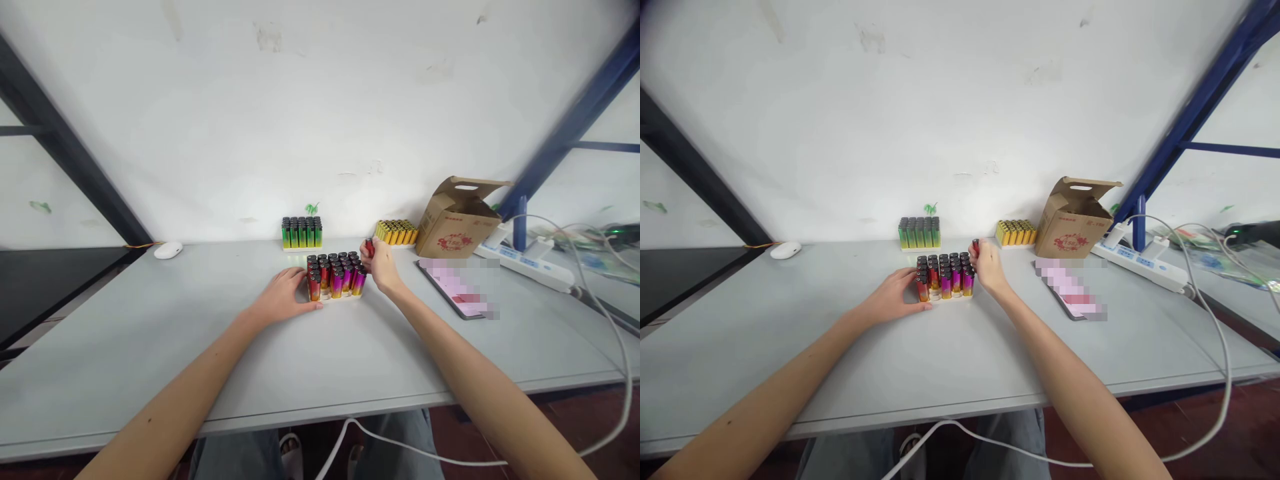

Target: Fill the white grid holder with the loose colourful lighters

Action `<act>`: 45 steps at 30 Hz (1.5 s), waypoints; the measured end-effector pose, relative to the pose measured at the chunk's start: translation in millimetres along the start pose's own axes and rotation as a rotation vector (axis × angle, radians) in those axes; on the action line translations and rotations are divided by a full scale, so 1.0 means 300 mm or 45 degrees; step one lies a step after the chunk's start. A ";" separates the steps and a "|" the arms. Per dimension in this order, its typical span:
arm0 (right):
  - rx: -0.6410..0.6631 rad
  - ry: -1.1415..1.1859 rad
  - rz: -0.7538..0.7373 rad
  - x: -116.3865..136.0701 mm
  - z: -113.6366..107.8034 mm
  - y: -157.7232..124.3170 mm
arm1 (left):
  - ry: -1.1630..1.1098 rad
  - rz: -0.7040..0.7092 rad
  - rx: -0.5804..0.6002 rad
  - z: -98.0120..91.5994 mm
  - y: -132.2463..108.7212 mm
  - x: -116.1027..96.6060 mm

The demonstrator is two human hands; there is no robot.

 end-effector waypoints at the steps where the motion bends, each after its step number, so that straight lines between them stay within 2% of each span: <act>1: 0.002 -0.026 -0.016 0.000 0.001 -0.001 | 0.004 0.001 0.002 0.000 0.000 0.000; 5: 0.012 -0.099 -0.057 0.004 0.003 -0.002 | 0.017 -0.003 0.004 -0.003 0.000 -0.002; 10: 0.024 -0.079 -0.021 0.008 0.006 -0.007 | 0.027 0.005 -0.001 -0.005 -0.001 -0.005; 15: 0.067 0.149 0.067 0.019 0.004 -0.006 | 0.040 0.021 0.015 -0.001 -0.002 -0.002; 21: 0.221 0.320 0.018 0.049 0.010 -0.007 | 0.047 0.035 0.009 -0.001 -0.002 -0.001; 25: 0.135 0.263 -0.051 0.062 -0.007 -0.004 | 0.046 0.034 0.005 -0.002 -0.003 -0.003; 32: -0.159 0.095 -0.279 0.083 -0.074 0.016 | 0.041 0.017 0.028 -0.003 -0.005 -0.005; 34: -0.121 0.055 -0.329 0.094 -0.071 0.009 | 0.042 0.019 0.025 -0.002 -0.005 -0.003; 37: 0.022 0.020 -0.352 0.117 -0.044 -0.019 | 0.034 0.027 0.010 -0.002 -0.005 -0.002; 42: 0.252 -0.030 -0.256 0.130 0.016 -0.071 | 0.028 0.042 0.005 -0.003 -0.006 -0.003; 45: 0.314 -0.083 -0.226 0.118 0.044 -0.084 | 0.014 0.048 -0.011 -0.004 -0.005 -0.005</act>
Point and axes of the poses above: each hand's wrist, its own y-axis towards the middle knuckle, its own z-axis out of the palm, x = y × z, the point moved 4 cm from there along y, towards the middle knuckle, and after that the axes turned 13 degrees about z, right-handed, at the moved point
